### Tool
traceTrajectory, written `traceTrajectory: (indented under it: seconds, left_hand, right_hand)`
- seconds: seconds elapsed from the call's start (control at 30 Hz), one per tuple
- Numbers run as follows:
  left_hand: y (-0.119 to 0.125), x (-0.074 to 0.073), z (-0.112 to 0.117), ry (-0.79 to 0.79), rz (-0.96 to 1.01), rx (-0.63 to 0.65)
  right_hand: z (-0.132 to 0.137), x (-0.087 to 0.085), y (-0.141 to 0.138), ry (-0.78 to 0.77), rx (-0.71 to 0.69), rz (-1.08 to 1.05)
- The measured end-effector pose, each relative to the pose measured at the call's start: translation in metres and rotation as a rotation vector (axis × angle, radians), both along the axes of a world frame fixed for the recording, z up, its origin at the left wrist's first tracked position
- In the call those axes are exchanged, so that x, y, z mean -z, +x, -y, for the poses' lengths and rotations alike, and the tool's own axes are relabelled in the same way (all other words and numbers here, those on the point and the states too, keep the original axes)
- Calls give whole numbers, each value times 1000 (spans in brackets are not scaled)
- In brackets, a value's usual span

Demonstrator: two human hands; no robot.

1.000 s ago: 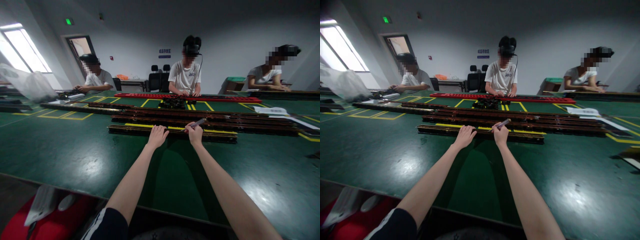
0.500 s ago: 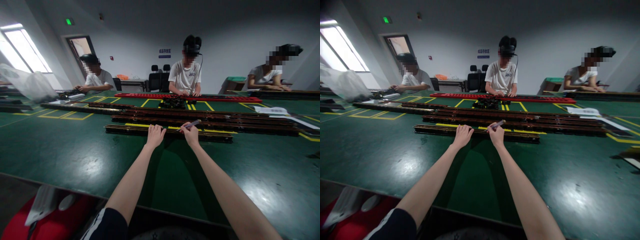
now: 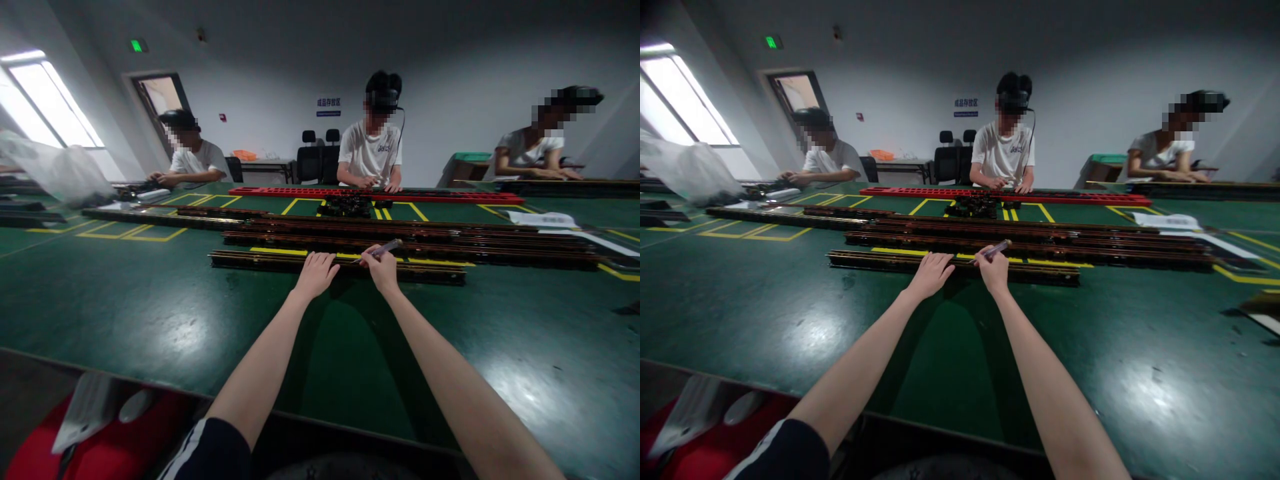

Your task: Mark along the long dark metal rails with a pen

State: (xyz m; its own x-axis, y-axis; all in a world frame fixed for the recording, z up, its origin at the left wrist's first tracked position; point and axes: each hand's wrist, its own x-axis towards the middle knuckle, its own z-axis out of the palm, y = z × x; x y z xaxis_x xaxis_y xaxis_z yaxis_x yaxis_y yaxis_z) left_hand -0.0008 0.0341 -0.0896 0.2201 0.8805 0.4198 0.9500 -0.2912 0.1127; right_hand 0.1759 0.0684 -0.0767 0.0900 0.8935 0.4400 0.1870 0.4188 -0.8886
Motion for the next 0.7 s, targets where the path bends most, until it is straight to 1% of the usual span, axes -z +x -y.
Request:
traceTrajectory:
  seconds: [0.17, 0.43, 0.7]
  left_hand:
    - [-1, -2, 0, -36, 12, -9]
    - [-2, -3, 1, -62, 43, -2]
    - [-3, -3, 0, -59, 55, 5]
  right_hand:
    - [1, -3, 2, -8, 19, -46]
    - [4, -9, 6, -26, 91, -112]
    - [1, -8, 10, -16, 127, -131]
